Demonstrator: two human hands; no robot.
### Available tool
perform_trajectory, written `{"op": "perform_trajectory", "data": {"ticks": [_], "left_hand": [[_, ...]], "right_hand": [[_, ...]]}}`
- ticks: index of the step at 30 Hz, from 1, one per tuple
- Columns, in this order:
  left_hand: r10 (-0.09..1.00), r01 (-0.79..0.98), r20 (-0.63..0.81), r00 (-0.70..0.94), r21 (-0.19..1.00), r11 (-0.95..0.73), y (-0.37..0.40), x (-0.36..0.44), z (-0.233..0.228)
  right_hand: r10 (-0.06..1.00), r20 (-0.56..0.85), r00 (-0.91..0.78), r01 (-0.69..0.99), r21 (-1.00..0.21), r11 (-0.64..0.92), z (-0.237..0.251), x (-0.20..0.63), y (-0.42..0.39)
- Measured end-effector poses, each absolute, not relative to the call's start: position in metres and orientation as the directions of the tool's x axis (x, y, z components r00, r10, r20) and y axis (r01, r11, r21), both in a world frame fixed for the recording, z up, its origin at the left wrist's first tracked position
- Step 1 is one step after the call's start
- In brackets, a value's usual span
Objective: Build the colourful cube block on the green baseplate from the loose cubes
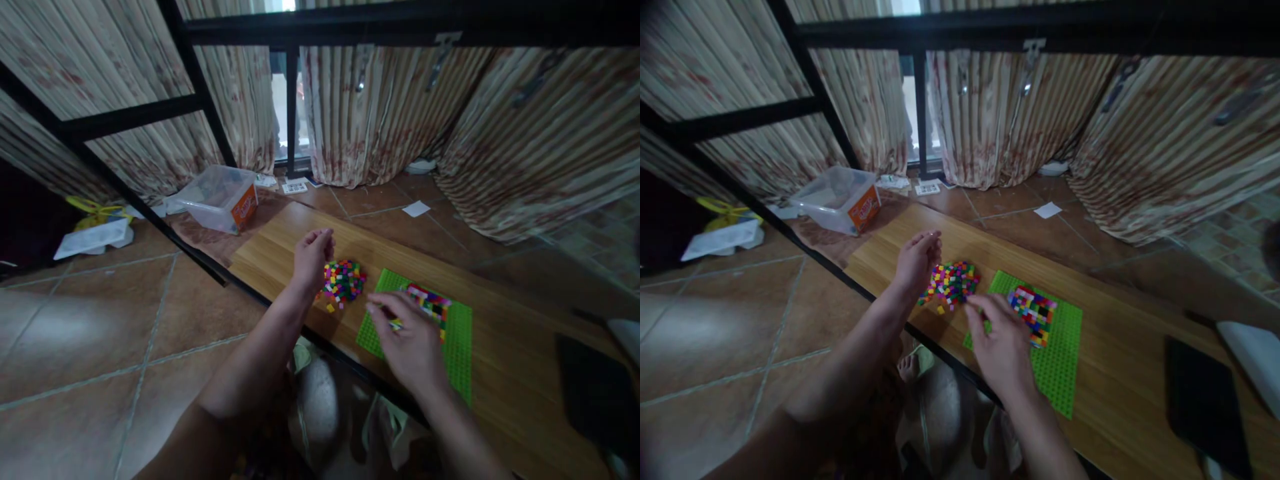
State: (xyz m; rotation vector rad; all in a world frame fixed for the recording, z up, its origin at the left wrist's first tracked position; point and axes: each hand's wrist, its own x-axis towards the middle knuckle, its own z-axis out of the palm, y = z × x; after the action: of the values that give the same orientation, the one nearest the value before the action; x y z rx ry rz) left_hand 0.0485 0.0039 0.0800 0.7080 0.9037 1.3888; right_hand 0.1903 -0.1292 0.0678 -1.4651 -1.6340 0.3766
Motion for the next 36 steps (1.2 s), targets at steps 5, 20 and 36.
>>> {"op": "perform_trajectory", "data": {"ticks": [5,20,36], "left_hand": [[0.992,-0.534,-0.124,-0.032,0.841,0.088,0.002,0.04,0.081],[0.973,-0.47,-0.213,0.085,0.853,0.228,0.0,0.037,0.079],[0.793,-0.182,-0.044,0.608,0.964,0.194,-0.032,0.072,0.067]], "right_hand": [[0.975,0.206,-0.085,0.767,-0.612,0.196,0.038,0.152,-0.125],[0.984,0.175,-0.034,0.899,-0.424,0.106,0.016,0.126,-0.104],[0.919,0.239,0.313,0.57,-0.821,0.02,0.061,0.217,-0.122]]}}
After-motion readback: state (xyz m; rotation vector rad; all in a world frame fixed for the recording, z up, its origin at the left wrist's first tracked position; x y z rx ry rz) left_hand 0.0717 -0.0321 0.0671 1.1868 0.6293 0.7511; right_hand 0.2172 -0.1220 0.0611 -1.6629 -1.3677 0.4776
